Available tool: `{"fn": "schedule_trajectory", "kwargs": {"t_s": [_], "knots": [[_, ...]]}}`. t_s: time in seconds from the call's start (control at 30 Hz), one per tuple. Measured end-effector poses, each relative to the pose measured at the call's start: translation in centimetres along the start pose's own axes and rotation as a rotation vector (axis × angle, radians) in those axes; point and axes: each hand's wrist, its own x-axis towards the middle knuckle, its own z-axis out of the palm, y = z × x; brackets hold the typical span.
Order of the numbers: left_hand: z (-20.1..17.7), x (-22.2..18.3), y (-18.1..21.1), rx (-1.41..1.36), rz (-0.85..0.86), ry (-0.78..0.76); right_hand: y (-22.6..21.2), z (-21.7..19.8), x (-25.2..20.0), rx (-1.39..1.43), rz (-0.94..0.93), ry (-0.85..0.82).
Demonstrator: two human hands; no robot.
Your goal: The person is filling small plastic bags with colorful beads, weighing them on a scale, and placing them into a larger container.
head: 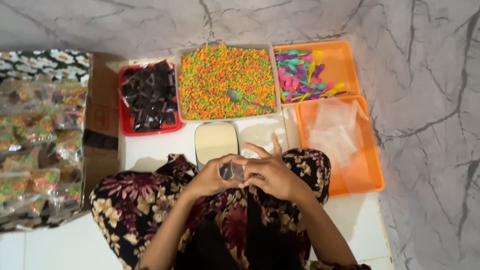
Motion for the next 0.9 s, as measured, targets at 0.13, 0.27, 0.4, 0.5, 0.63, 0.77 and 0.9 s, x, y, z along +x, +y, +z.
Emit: {"fn": "schedule_trajectory", "kwargs": {"t_s": [0.13,0.27,0.4,0.5,0.63,0.77,0.9], "knots": [[0.2,3.0,-1.4,0.072,-0.03,0.148,3.8,-1.7,1.6,0.29,0.096,0.059],[0.0,5.5,-2.4,0.033,-0.061,0.312,16.9,0.8,2.8,0.428,0.501,0.431],[-0.1,7.6,-3.4,-0.004,-0.073,0.421,35.3,6.3,1.4,-0.031,0.945,0.525],[0.2,9.1,-4.0,0.029,-0.07,0.506,35.2,4.5,4.6,-0.128,1.091,0.424],[0.7,10.0,-1.9,0.109,-0.105,0.547,37.7,6.0,6.9,-0.167,1.109,0.371],[0.5,10.3,-0.8,0.21,-0.138,0.551,38.5,7.0,8.4,-0.299,1.177,0.325],[0.4,10.9,0.2,0.222,-0.116,0.568,35.4,4.6,8.6,-0.18,1.275,0.448]]}}
